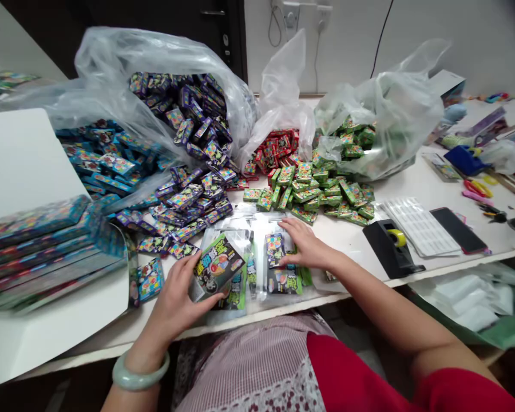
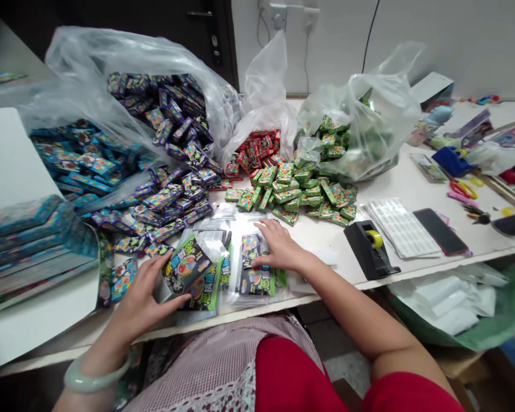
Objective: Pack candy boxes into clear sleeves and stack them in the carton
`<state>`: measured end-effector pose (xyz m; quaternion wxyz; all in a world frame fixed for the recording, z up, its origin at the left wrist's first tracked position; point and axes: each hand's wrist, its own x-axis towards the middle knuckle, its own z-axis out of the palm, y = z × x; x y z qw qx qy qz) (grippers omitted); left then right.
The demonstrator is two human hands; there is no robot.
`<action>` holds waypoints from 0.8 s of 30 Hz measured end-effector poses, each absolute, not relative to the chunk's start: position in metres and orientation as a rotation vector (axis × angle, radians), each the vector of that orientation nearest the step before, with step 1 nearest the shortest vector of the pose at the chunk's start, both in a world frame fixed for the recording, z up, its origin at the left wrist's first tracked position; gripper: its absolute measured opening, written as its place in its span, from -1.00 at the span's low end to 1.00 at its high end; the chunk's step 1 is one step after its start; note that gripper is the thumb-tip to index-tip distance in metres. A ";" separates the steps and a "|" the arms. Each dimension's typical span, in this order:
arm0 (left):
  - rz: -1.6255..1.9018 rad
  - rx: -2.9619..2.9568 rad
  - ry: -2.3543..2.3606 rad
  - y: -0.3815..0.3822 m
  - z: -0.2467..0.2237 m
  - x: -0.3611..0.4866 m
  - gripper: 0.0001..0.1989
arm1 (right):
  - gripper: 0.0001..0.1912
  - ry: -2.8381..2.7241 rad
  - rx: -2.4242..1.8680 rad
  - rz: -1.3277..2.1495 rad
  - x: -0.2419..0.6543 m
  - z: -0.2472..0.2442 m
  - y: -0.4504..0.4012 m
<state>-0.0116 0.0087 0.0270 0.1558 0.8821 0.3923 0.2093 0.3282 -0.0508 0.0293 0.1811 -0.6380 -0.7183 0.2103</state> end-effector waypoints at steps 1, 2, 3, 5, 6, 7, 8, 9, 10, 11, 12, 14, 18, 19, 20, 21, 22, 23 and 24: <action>0.591 2.523 1.124 0.009 0.027 -0.011 -0.14 | 0.02 -2.100 -1.763 0.610 0.328 0.030 -0.051; 0.580 2.518 1.126 0.009 0.028 -0.011 -0.14 | 0.01 -2.160 -1.726 0.622 0.328 0.032 -0.051; 0.574 2.514 1.126 0.008 0.029 -0.011 -0.14 | -0.04 -2.193 -1.700 0.618 0.326 0.034 -0.051; 0.568 2.511 1.117 0.007 0.031 -0.010 -0.13 | -0.16 -2.163 -1.654 0.569 0.323 0.040 -0.050; 0.568 2.513 1.107 0.007 0.032 -0.009 -0.13 | -0.20 -2.116 -1.620 0.534 0.321 0.046 -0.050; 0.569 2.515 1.096 0.006 0.034 -0.009 -0.12 | -0.20 -2.070 -1.575 0.495 0.319 0.052 -0.050; 0.566 2.518 1.081 0.006 0.036 -0.009 -0.11 | -0.20 -2.043 -1.519 0.462 0.317 0.060 -0.049; 0.559 2.518 1.063 0.006 0.037 -0.008 -0.11 | -0.19 -2.053 -1.460 0.441 0.315 0.068 -0.049; 0.550 2.517 1.043 0.006 0.039 -0.007 -0.11 | -0.20 -2.099 -1.406 0.432 0.313 0.076 -0.048; 0.541 2.516 1.022 0.006 0.041 -0.006 -0.10 | -0.21 -2.170 -1.365 0.432 0.310 0.084 -0.047; 0.530 2.518 1.001 0.006 0.043 -0.005 -0.09 | -0.22 -2.252 -1.338 0.440 0.308 0.091 -0.046; 0.498 2.533 0.964 0.005 0.045 -0.003 -0.08 | -0.23 -2.396 -1.311 0.490 0.303 0.101 -0.043; 0.450 2.556 0.892 0.002 0.045 0.002 -0.06 | -0.25 -2.480 -1.233 0.714 0.297 0.108 -0.035; 0.449 2.546 0.878 0.001 0.044 0.003 -0.06 | -0.26 -2.459 -1.219 0.771 0.297 0.108 -0.032; 0.451 2.531 0.871 0.000 0.044 0.004 -0.06 | -0.27 -2.428 -1.203 0.823 0.297 0.107 -0.030; 0.456 2.515 0.871 -0.001 0.043 0.004 -0.06 | -0.27 -2.391 -1.182 0.870 0.296 0.106 -0.028; 0.465 2.500 0.879 -0.002 0.043 0.005 -0.06 | -0.26 -2.355 -1.156 0.908 0.296 0.104 -0.025; 0.478 2.484 0.897 -0.002 0.043 0.005 -0.07 | -0.23 -2.323 -1.128 0.932 0.296 0.102 -0.023; 0.493 2.470 0.921 -0.002 0.043 0.005 -0.08 | -0.19 -2.291 -1.114 0.934 0.295 0.099 -0.021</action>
